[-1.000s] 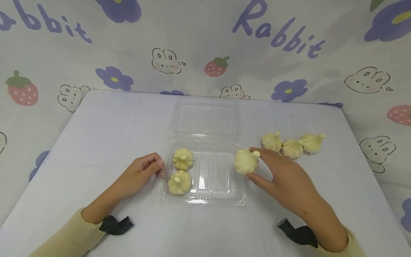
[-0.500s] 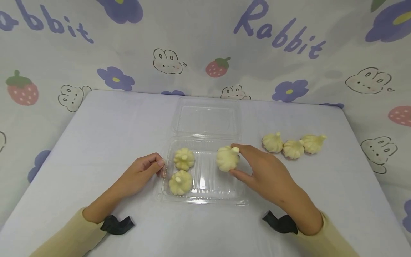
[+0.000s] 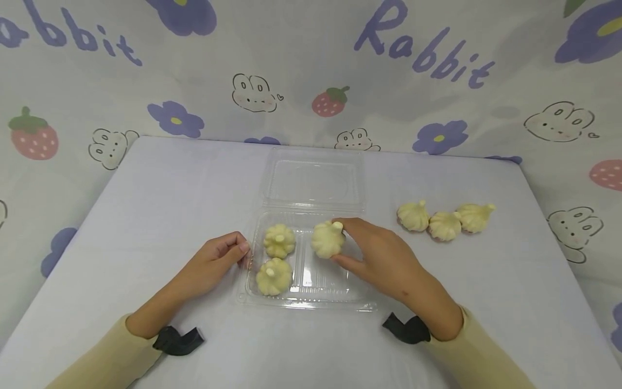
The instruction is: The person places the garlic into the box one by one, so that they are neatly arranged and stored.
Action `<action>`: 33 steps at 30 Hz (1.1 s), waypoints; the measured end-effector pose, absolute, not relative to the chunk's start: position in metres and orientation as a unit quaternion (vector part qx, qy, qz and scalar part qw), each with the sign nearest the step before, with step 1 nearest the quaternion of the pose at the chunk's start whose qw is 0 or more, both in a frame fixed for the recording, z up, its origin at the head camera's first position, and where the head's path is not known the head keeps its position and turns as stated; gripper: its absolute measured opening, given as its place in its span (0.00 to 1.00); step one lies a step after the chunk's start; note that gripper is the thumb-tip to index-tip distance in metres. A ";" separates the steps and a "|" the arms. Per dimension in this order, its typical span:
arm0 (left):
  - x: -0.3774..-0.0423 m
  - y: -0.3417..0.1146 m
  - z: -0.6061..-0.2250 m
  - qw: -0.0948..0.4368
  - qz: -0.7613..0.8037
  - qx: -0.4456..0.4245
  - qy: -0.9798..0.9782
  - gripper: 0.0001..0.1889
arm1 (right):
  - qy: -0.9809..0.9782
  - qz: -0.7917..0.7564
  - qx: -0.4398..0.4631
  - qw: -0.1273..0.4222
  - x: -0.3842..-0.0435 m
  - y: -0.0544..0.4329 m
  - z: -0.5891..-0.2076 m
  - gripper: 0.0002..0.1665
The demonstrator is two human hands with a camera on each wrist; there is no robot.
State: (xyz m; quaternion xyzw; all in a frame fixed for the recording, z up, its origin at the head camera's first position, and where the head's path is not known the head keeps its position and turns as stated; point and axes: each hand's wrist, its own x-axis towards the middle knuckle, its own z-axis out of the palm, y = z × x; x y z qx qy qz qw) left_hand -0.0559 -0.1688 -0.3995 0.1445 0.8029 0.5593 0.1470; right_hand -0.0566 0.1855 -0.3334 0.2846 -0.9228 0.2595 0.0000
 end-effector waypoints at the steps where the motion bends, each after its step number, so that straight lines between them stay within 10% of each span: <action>1: -0.056 -0.169 -0.400 0.147 0.559 0.144 0.803 0.14 | -0.922 0.261 0.286 -0.003 -0.058 0.184 -0.335 0.34; 33: -0.057 -0.169 -0.401 0.150 0.561 0.145 0.801 0.14 | -0.919 0.253 0.301 -0.019 -0.074 0.158 -0.360 0.35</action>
